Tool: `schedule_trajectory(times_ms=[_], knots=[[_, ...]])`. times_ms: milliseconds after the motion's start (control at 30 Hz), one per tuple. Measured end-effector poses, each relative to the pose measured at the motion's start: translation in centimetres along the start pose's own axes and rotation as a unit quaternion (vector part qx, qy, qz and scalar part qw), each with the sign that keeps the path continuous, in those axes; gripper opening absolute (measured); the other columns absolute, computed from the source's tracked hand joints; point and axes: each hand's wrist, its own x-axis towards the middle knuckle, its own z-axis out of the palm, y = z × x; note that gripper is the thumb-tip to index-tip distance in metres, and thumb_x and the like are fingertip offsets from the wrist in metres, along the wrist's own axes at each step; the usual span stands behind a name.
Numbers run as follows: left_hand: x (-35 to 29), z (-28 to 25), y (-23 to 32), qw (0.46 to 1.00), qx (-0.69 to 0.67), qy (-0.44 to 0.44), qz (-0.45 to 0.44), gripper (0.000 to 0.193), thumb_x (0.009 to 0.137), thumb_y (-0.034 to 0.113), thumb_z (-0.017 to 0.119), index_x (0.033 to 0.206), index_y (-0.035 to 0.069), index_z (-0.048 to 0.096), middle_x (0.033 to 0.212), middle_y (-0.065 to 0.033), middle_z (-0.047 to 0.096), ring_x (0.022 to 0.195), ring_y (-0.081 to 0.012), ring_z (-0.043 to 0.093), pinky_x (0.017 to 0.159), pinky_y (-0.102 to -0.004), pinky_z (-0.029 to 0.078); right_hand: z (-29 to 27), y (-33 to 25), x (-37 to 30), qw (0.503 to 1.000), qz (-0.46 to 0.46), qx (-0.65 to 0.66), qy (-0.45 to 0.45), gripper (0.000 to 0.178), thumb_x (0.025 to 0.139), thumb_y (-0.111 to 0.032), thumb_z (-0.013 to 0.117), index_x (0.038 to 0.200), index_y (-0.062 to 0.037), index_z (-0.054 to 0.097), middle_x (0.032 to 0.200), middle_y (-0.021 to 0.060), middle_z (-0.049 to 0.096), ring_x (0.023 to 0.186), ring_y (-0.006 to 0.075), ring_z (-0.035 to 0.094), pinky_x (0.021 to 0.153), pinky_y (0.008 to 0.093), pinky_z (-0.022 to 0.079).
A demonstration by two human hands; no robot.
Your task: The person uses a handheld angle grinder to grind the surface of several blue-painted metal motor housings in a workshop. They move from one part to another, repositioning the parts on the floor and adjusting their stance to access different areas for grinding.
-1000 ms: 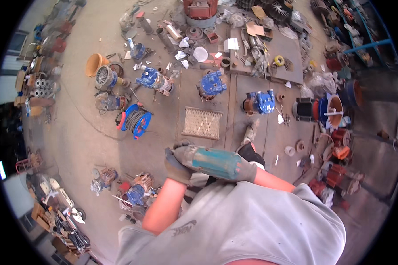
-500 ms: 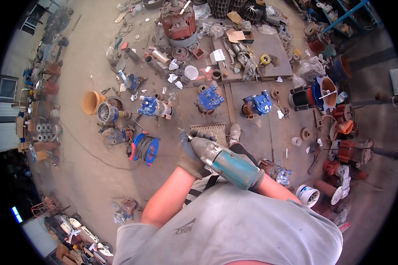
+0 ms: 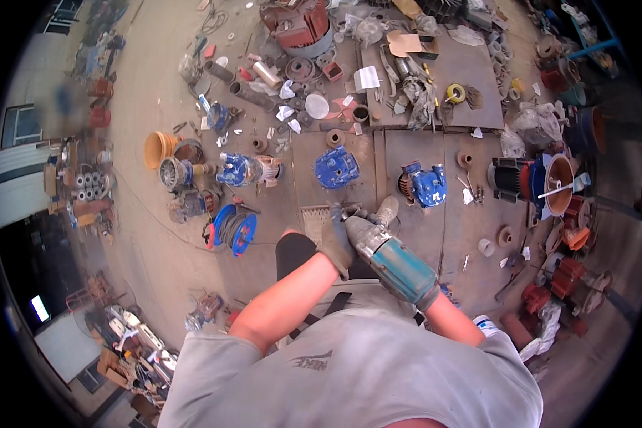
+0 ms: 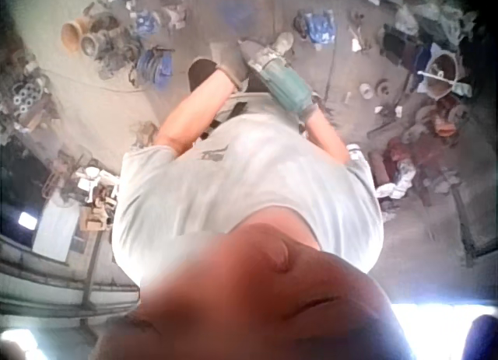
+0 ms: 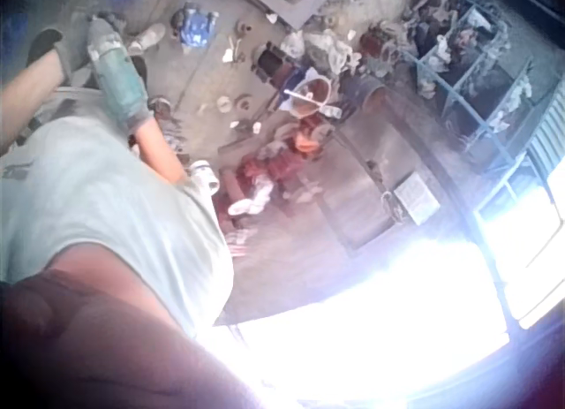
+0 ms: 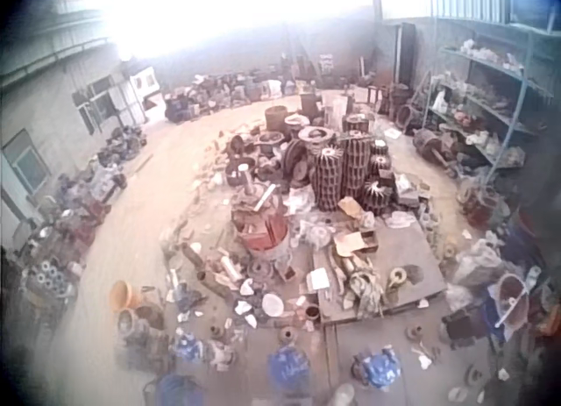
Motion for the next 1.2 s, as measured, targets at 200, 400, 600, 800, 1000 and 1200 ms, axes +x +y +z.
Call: schedule_trajectory(times_ms=[200,400,600,800,1000,1200], knots=[[10.0,-0.1,1.8,0.996,0.044,-0.028,-0.078,0.035,0.109,0.042,0.057,0.110,0.007,0.057,0.100,-0.0165,0.068,0.095,-0.0353,0.068,0.091,-0.0543,0.058,4.8,0.3,3.6,0.336,0.289,0.893,-0.072,0.050,0.110,-0.029,0.053,0.155,-0.0093,0.049,0.153,0.0122,0.055,0.138,0.0291,0.058,0.117,0.0436,0.047],[23.8,-2.0,7.9,0.964,0.236,-0.118,-0.023,0.031,0.108,0.039,0.059,0.114,0.009,0.058,0.100,-0.0133,0.068,0.094,-0.0280,0.070,0.089,-0.0461,0.060,12.3,-6.1,11.8,-0.165,0.410,0.888,-0.130,0.046,0.107,-0.026,0.058,0.149,-0.0069,0.053,0.143,0.0130,0.061,0.130,0.0295,0.062,0.111,0.0432,0.051],[30.9,-2.3,15.8,0.983,-0.017,-0.083,-0.162,0.027,0.106,0.034,0.062,0.111,0.007,0.061,0.096,-0.0118,0.069,0.090,-0.0282,0.071,0.083,-0.0451,0.062,15.7,-11.4,18.8,-0.252,0.481,0.819,-0.184,0.043,0.104,-0.023,0.063,0.142,-0.0045,0.057,0.134,0.0139,0.066,0.122,0.0300,0.067,0.106,0.0427,0.054],[35.6,-6.6,19.0,0.982,-0.057,-0.051,-0.172,0.027,0.106,0.032,0.062,0.114,0.007,0.061,0.093,-0.0111,0.069,0.084,-0.0313,0.073,0.079,-0.0498,0.064,17.5,-10.3,25.9,0.316,0.309,0.834,-0.331,0.042,0.099,-0.019,0.071,0.136,-0.0029,0.059,0.119,0.0127,0.070,0.111,0.0263,0.070,0.095,0.0385,0.057],[35.7,-5.6,20.2,0.977,-0.087,0.000,-0.192,0.029,0.105,0.034,0.065,0.116,0.008,0.061,0.095,-0.0145,0.071,0.082,-0.0343,0.073,0.075,-0.0516,0.064,19.3,-5.9,30.0,-0.209,0.503,0.771,-0.329,0.041,0.101,-0.014,0.069,0.138,0.0003,0.057,0.123,0.0117,0.070,0.110,0.0190,0.071,0.092,0.0296,0.059],[35.7,-5.9,20.1,0.963,-0.173,-0.029,-0.205,0.026,0.104,0.033,0.065,0.117,0.011,0.061,0.096,-0.0165,0.073,0.087,-0.0366,0.073,0.075,-0.0521,0.064,19.8,-6.6,29.4,0.049,0.431,0.806,-0.403,0.043,0.097,-0.023,0.071,0.133,-0.0018,0.063,0.121,0.0156,0.071,0.103,0.0285,0.073,0.087,0.0364,0.060]])
